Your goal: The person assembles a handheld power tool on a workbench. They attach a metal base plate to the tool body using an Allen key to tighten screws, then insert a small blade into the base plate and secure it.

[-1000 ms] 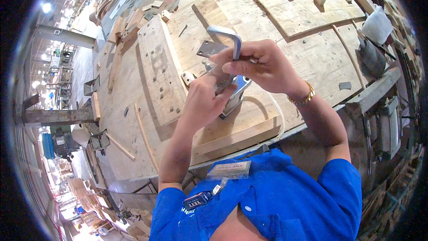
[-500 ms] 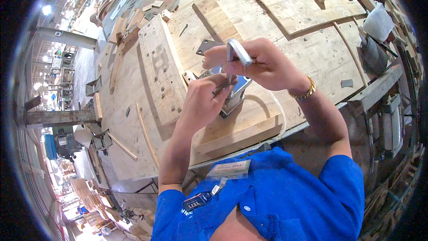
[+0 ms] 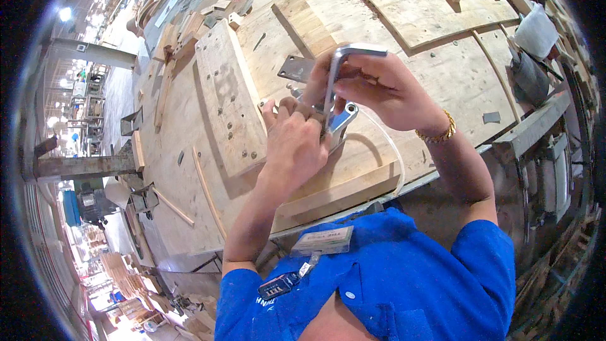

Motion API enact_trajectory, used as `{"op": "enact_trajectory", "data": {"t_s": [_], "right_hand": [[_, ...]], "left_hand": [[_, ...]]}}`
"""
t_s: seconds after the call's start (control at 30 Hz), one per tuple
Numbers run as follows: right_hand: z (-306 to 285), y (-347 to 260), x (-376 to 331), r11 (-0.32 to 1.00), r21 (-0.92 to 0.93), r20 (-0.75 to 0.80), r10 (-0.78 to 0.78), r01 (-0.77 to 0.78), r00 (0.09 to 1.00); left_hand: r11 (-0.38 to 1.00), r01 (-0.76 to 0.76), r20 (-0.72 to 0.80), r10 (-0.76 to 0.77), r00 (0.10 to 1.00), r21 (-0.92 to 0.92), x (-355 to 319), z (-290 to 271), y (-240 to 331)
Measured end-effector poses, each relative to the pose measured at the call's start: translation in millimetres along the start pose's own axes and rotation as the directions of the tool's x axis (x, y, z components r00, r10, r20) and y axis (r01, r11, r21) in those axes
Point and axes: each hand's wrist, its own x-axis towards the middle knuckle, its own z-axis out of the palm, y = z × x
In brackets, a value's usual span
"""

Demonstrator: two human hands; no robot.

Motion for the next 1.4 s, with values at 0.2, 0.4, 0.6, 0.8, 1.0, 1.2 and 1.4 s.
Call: {"op": "enact_trajectory", "data": {"t_s": [0.2, 0.4, 0.6, 0.8, 1.0, 1.2, 1.4], "right_hand": [[-14, -11, 11, 0.935, 0.072, -0.2, -0.327, 0.347, 0.924], [-22, -14, 18, 0.932, -0.047, -0.326, -0.355, 0.36, 0.876], [11, 1, 36, 0.983, -0.036, -0.247, -0.185, 0.182, 0.951], [16, 14, 54, 0.978, -0.202, -0.132, -0.086, 0.058, 0.988], [21, 2, 52, 0.99, -0.08, -0.315, -0.136, 0.117, 0.939], [-44, -59, 44, 0.909, -0.124, -0.438, -0.41, 0.398, 0.8], [-93, 44, 32, 0.729, -0.54, -0.419, 0.202, -0.422, 0.885]], "left_hand": [[0.997, 0.051, -0.154, -0.059, 0.986, -0.051, -5, -3, 4], [0.794, 0.152, -0.217, -0.337, 0.916, -0.589, -29, -42, -9], [0.421, 0.734, 0.353, -0.678, 0.645, -0.533, -107, 53, -91], [0.665, 0.702, 0.263, -0.651, 0.712, -0.255, -123, 108, -93], [0.599, 0.386, -0.1, -0.62, 0.778, -0.702, -50, 15, -70], [0.623, 0.192, -0.196, -0.499, 0.844, -0.758, -24, 36, -41], [0.532, 0.108, -0.247, -0.551, 0.797, -0.84, -16, 59, -5]]}}
